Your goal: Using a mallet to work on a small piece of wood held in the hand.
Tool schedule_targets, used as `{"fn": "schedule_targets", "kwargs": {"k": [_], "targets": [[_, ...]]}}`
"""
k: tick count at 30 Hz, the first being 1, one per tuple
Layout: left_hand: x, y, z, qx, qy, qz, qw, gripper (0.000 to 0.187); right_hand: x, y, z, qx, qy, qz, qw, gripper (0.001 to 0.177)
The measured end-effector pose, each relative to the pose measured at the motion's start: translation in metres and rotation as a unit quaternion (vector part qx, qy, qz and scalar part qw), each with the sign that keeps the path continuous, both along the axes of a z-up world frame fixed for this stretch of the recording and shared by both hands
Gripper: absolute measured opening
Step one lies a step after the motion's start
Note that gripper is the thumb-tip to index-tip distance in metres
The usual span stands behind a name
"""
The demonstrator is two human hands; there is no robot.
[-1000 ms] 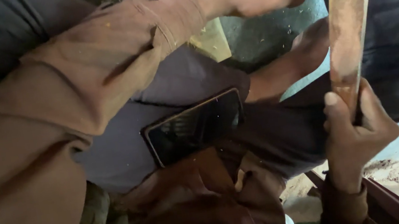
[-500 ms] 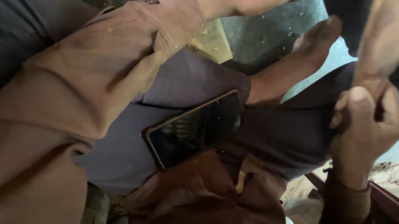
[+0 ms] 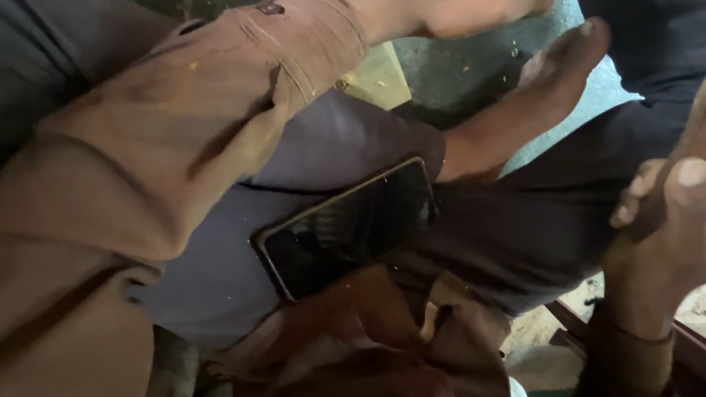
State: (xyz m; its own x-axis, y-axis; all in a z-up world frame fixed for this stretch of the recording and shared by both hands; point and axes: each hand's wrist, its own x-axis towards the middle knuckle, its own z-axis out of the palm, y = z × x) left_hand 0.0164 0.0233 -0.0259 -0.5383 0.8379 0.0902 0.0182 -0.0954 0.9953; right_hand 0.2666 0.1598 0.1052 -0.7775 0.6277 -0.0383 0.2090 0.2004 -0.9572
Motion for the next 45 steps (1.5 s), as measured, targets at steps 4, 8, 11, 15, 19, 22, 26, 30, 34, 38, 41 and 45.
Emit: {"fn": "schedule_targets", "kwargs": {"k": [4, 8, 11, 15, 19, 22, 26, 30, 34, 38, 41, 45], "targets": [[0.001, 0.002, -0.018, 0.066, 0.043, 0.02, 0.997, 0.037, -0.013, -0.011, 0.0, 0.009, -0.01, 0.009, 1.0, 0.033], [-0.001, 0.002, -0.008, -0.064, 0.05, 0.018, 0.997, 0.038, -0.013, -0.011, -0.003, 0.033, -0.031, 0.004, 0.999, 0.039], [0.0, -0.001, -0.002, -0.083, 0.041, 0.011, 0.996, 0.037, -0.011, -0.008, -0.004, 0.04, -0.031, 0.017, 0.999, 0.037], [0.0, 0.0, -0.014, 0.034, 0.062, 0.037, 0.997, 0.034, -0.012, -0.008, -0.003, 0.055, -0.029, 0.03, 0.998, 0.045], [-0.002, 0.004, -0.003, -0.072, 0.057, 0.012, 0.996, 0.03, -0.015, -0.004, 0.001, 0.04, -0.034, 0.022, 0.998, 0.048], [-0.001, 0.013, -0.008, -0.117, 0.07, -0.001, 0.991, 0.027, -0.018, 0.001, -0.002, 0.039, -0.024, 0.024, 0.999, 0.045], [-0.004, 0.015, -0.02, -0.16, 0.141, -0.006, 0.977, 0.023, -0.021, 0.003, -0.004, 0.03, 0.0, 0.049, 0.998, 0.043], [-0.009, 0.017, -0.039, -0.042, 0.341, 0.042, 0.938, 0.015, -0.019, 0.002, -0.004, 0.02, -0.004, 0.054, 0.998, 0.045], [-0.012, 0.014, -0.051, 0.047, 0.481, 0.071, 0.873, 0.009, -0.026, 0.0, -0.002, 0.051, -0.015, 0.054, 0.997, 0.049], [-0.005, 0.014, -0.047, -0.008, 0.356, 0.045, 0.933, 0.012, -0.015, 0.011, -0.008, 0.022, -0.001, 0.046, 0.999, 0.04], [-0.001, 0.012, -0.039, -0.055, 0.248, 0.022, 0.967, 0.015, -0.006, 0.021, -0.013, -0.018, 0.035, 0.024, 0.999, 0.031], [0.003, 0.012, -0.026, -0.124, 0.079, -0.012, 0.989, 0.02, -0.017, 0.018, 0.009, 0.232, -0.134, 0.165, 0.949, 0.024]]}}
